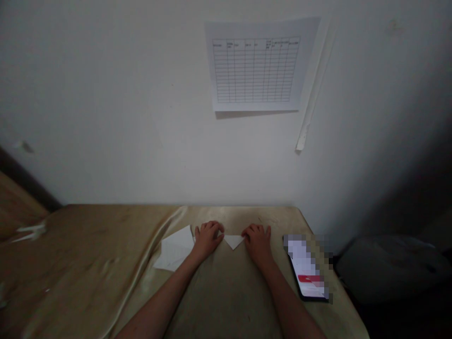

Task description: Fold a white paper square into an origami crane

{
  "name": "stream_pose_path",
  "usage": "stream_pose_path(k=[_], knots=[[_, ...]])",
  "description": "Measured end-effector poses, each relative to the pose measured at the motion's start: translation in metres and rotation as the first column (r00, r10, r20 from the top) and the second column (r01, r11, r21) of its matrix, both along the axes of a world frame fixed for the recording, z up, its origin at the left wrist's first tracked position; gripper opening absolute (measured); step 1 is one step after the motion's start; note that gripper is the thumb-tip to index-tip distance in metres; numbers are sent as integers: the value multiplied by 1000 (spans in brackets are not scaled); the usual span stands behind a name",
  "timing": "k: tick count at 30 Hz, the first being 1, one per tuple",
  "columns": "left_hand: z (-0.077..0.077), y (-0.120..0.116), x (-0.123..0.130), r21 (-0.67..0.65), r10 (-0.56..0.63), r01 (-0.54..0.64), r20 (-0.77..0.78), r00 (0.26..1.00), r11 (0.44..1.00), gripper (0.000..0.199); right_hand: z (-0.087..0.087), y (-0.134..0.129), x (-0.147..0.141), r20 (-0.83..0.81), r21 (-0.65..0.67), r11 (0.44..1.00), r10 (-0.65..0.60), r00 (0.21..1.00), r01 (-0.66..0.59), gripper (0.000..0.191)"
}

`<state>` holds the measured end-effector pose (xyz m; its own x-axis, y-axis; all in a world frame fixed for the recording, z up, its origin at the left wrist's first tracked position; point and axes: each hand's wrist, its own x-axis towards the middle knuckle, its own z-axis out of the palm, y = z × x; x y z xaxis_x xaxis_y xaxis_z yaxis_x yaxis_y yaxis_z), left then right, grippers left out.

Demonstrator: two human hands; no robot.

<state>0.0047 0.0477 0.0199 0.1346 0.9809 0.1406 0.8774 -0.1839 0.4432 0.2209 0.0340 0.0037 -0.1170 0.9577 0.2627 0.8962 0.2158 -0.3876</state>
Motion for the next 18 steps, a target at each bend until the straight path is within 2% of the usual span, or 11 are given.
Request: stream_pose_path(k=[13,18], knots=[[-5,2,0,25,1,-1,18,1000,1000,20,-7,4,2,-69,-27,999,-27,997,25,23],[-6,3,-5,23,-53,53,10,999,998,23,-8,4,3,-77,-11,1000,-11,997,10,15]])
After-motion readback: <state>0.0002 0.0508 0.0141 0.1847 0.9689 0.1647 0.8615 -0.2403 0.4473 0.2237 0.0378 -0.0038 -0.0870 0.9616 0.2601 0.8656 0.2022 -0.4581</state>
